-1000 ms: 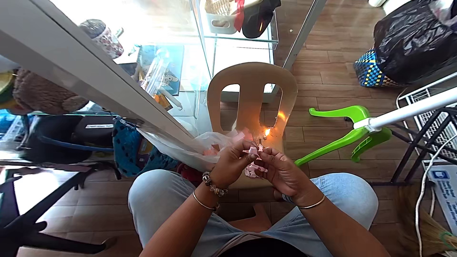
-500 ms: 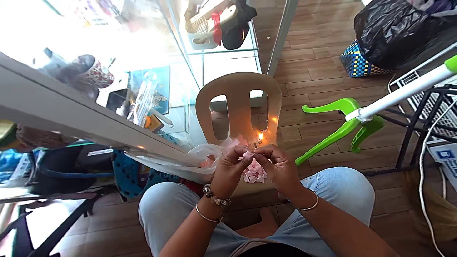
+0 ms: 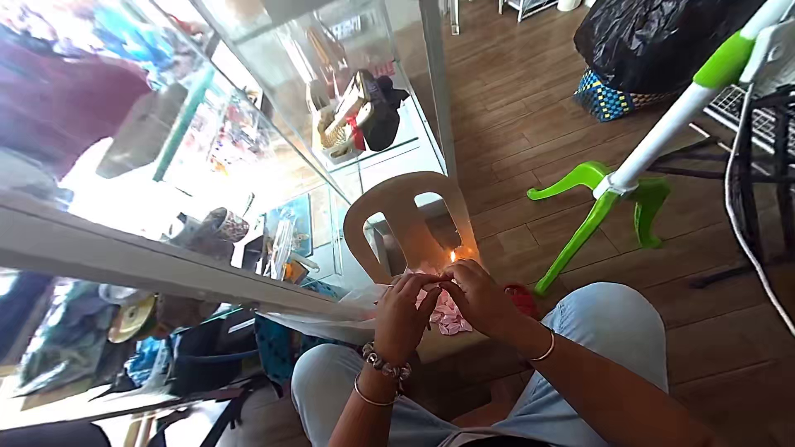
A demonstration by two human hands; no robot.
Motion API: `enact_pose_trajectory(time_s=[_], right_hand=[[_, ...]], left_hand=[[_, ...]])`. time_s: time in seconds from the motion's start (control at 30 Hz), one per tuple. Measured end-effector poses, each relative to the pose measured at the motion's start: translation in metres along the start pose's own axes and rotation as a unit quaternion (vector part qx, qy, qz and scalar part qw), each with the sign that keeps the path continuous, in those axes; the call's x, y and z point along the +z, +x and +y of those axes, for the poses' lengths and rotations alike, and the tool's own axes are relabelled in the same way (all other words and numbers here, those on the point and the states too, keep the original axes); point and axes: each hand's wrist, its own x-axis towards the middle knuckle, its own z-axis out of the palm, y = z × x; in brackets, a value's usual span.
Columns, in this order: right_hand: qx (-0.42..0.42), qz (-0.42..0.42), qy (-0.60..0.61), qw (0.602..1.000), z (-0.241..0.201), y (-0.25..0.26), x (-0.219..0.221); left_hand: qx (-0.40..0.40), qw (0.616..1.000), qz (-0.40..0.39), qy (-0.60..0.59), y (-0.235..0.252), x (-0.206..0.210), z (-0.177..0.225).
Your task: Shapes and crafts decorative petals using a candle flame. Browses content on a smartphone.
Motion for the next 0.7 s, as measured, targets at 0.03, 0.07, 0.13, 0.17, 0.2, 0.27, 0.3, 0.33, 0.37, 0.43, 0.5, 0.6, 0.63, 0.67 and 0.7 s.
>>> enact_pose_trajectory(time_s=[0.03,0.07,0.13,0.17,0.2,0.27,0.3,0.33,0.37,0.43,0.5,0.6,0.63,0.67,0.7], right_hand=[[0.010,-0.011,0.003,1.000,-0.001,0.000,-0.004],[0.020,-0.020,0.006,1.000,-0.002,0.000,-0.007],[0.045,-0.043,0.018,0.998,-0.005,0.000,-0.015],[0.058,-0.053,0.025,0.997,-0.007,0.001,-0.020],[0.073,-0.060,0.031,0.995,-0.008,0.002,-0.025],[0.111,-0.062,0.045,0.991,-0.006,0.008,-0.041],[0.128,-0.053,0.050,0.989,-0.004,0.011,-0.052],[0.141,-0.033,0.056,0.988,0.000,0.013,-0.064],[0.146,0.005,0.058,0.988,0.004,0.014,-0.076],[0.148,0.098,0.053,0.983,0.013,0.014,-0.099],[0.161,0.169,0.056,0.971,0.016,0.011,-0.115],[0.178,0.202,0.077,0.960,0.017,0.008,-0.122],[0.177,0.204,0.082,0.959,0.018,0.009,-0.121],[0.178,0.202,0.087,0.959,0.018,0.011,-0.119],[0.180,0.201,0.089,0.959,0.019,0.012,-0.117]], left_hand=[[-0.002,1.000,-0.006,0.023,0.002,-0.001,0.005],[-0.004,0.999,-0.013,0.044,0.004,-0.002,0.011],[-0.009,0.997,-0.024,0.074,0.009,-0.002,0.019],[-0.014,0.996,-0.028,0.079,0.013,-0.001,0.023],[-0.026,0.996,-0.035,0.078,0.016,0.000,0.025],[-0.066,0.994,-0.062,0.057,0.023,0.007,0.024],[-0.093,0.992,-0.084,0.033,0.027,0.012,0.020],[-0.121,0.987,-0.104,-0.001,0.032,0.020,0.013],[-0.152,0.980,-0.119,-0.039,0.036,0.030,0.003],[-0.230,0.958,-0.133,-0.103,0.045,0.056,-0.017],[-0.325,0.924,-0.136,-0.146,0.053,0.080,-0.031],[-0.424,0.881,-0.118,-0.174,0.059,0.111,-0.049],[-0.445,0.871,-0.110,-0.179,0.061,0.120,-0.055],[-0.464,0.860,-0.102,-0.185,0.063,0.127,-0.060],[-0.480,0.851,-0.090,-0.195,0.064,0.134,-0.064]])
